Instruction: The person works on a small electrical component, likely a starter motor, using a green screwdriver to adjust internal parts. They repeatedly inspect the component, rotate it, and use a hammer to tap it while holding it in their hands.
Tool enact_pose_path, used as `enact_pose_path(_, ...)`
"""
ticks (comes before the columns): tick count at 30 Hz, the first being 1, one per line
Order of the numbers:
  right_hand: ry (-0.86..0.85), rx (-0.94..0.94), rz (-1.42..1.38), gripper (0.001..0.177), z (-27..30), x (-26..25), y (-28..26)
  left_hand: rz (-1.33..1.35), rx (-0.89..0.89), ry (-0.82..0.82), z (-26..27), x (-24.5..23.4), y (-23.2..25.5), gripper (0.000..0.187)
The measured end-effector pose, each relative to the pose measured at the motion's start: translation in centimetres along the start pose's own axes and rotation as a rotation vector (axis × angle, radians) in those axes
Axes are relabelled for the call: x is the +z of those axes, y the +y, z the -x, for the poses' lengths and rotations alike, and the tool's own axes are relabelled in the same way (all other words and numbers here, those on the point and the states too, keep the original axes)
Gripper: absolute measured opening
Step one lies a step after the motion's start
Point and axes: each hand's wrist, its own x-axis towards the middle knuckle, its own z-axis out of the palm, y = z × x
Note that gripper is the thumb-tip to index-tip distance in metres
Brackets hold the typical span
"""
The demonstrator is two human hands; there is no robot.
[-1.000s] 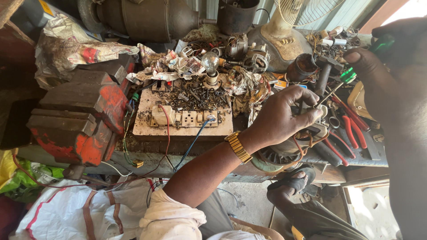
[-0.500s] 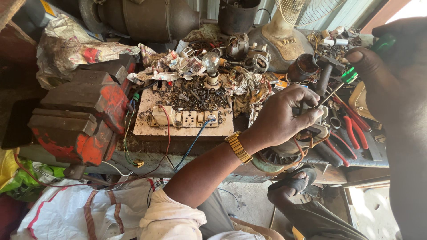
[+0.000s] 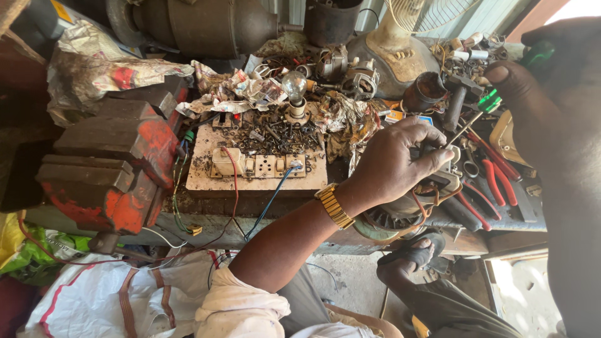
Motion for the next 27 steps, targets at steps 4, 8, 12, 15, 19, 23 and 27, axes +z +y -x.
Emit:
enact_pose_path(4,0.008,0.007,-0.028,0.048,0.0,0.0,0.7,-0.098,0.1,0.039,0.2,-0.4,0.8,0.018)
enact_pose_path(8,0.037,0.036,0.026,0.049,-0.4,0.5,-1.9,-0.117,0.125,0.011,0.0,-0.8,1.1,0.015)
enact_pose_path(12,0.119,0.018,0.048,0.039,0.3,-0.3,-2.6,-0.102,0.174,0.027,-0.1,-0.9,1.1,0.014)
enact_pose_path(15,0.261,0.004,0.079,0.031,1.7,-2.2,0.0,-0.103,0.182,0.017,0.2,-1.1,1.0,0.015)
enact_pose_path(19,0.283,0.081,0.366,0.022,5.7,-3.7,5.1,-0.144,0.197,-0.002,0.0,-1.1,0.7,0.013)
enact_pose_path(23,0.207,0.316,0.404,0.013,9.8,-0.7,9.8,-0.098,0.158,-0.027,0.0,-0.9,0.3,0.015)
enact_pose_path(27,0.1,0.52,-0.119,0.028,10.7,3.9,13.6,-0.052,0.176,-0.012,-0.1,-0.8,-0.1,0.016)
